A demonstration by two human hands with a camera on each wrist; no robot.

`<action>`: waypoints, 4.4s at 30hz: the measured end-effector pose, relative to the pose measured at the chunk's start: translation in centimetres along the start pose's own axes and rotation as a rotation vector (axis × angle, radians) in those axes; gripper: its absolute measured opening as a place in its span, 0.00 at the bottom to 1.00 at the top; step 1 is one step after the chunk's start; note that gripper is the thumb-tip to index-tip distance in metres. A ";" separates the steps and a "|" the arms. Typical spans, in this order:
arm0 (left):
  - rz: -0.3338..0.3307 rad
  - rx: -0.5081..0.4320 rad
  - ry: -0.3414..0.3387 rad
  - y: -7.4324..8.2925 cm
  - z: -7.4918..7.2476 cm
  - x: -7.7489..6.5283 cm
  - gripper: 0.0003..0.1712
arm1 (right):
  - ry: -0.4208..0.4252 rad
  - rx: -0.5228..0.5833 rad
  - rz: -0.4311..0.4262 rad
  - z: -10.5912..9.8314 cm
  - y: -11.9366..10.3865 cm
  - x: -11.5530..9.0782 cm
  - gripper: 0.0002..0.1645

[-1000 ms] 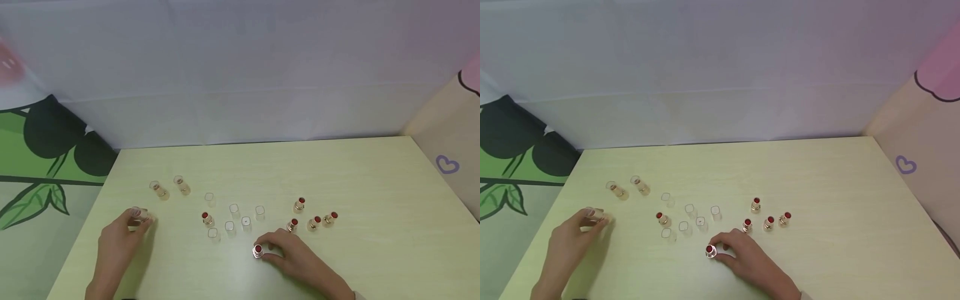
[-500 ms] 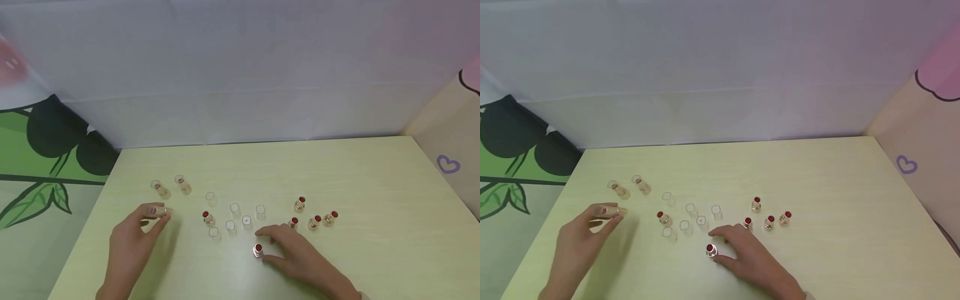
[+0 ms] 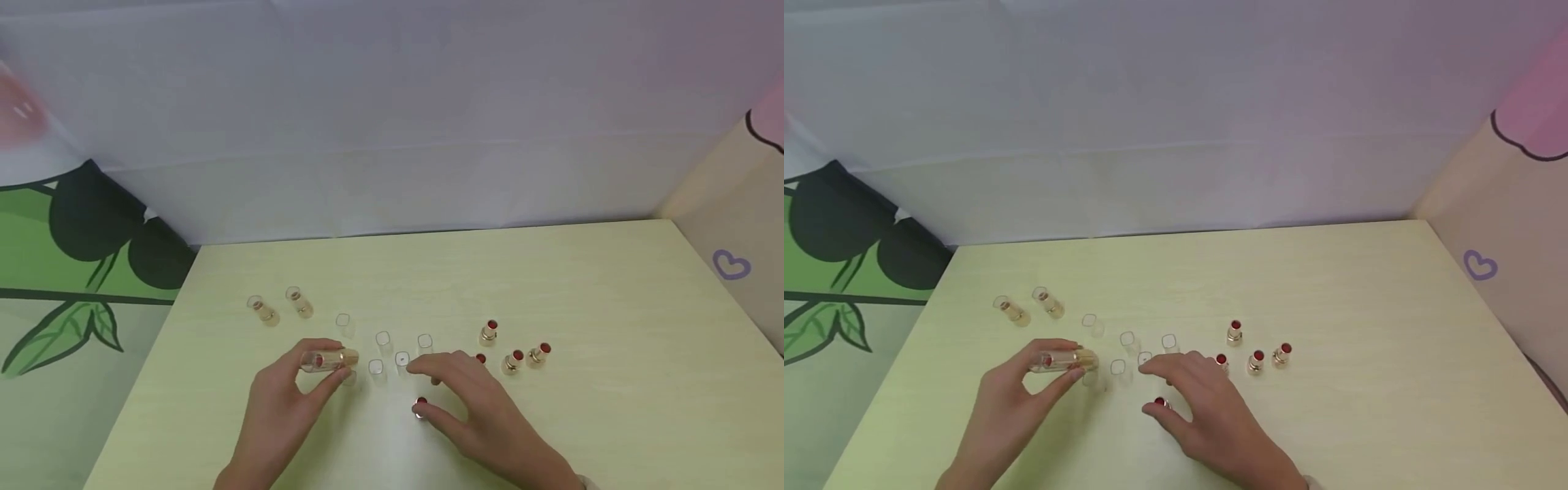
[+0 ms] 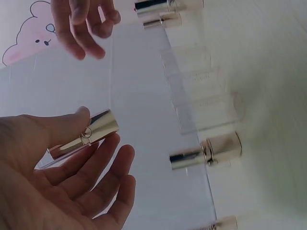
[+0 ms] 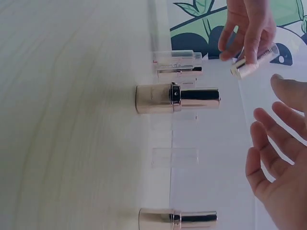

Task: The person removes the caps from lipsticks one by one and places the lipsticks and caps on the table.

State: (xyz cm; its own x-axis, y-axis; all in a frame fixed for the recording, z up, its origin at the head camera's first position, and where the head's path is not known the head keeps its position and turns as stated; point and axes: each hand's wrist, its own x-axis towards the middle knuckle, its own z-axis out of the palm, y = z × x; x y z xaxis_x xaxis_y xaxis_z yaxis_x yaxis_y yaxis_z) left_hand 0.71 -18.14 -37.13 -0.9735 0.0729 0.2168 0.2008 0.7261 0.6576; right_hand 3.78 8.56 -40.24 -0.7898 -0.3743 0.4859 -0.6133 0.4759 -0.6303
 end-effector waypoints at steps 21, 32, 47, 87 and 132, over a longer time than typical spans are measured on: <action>0.117 -0.411 -0.295 3.0 3.5 -1.9 0.21 | 0.129 -0.048 -0.139 1.2 -0.1 0.5 0.19; 0.228 -0.312 -0.167 2.8 3.5 -1.7 0.21 | 0.163 -0.029 -0.131 1.1 0.2 0.2 0.17; 0.262 -0.346 -0.157 2.5 3.5 -1.6 0.21 | 0.207 -0.044 -0.168 1.1 0.4 0.5 0.14; 0.336 -0.190 0.007 2.7 2.2 0.0 0.26 | 0.204 -0.080 -0.093 -1.2 3.0 0.9 0.18; 0.604 0.529 -0.065 -0.3 7.4 0.4 0.25 | 0.193 -0.010 -0.081 -2.2 5.1 1.2 0.21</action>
State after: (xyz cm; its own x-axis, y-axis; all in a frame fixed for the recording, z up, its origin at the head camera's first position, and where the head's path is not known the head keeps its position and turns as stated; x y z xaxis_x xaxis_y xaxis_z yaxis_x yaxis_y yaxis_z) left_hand -0.56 -13.22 -42.59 -0.7207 0.5845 0.3728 0.6324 0.7746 0.0080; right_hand -0.26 12.31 -41.52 -0.7238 -0.2522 0.6423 -0.6737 0.4591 -0.5790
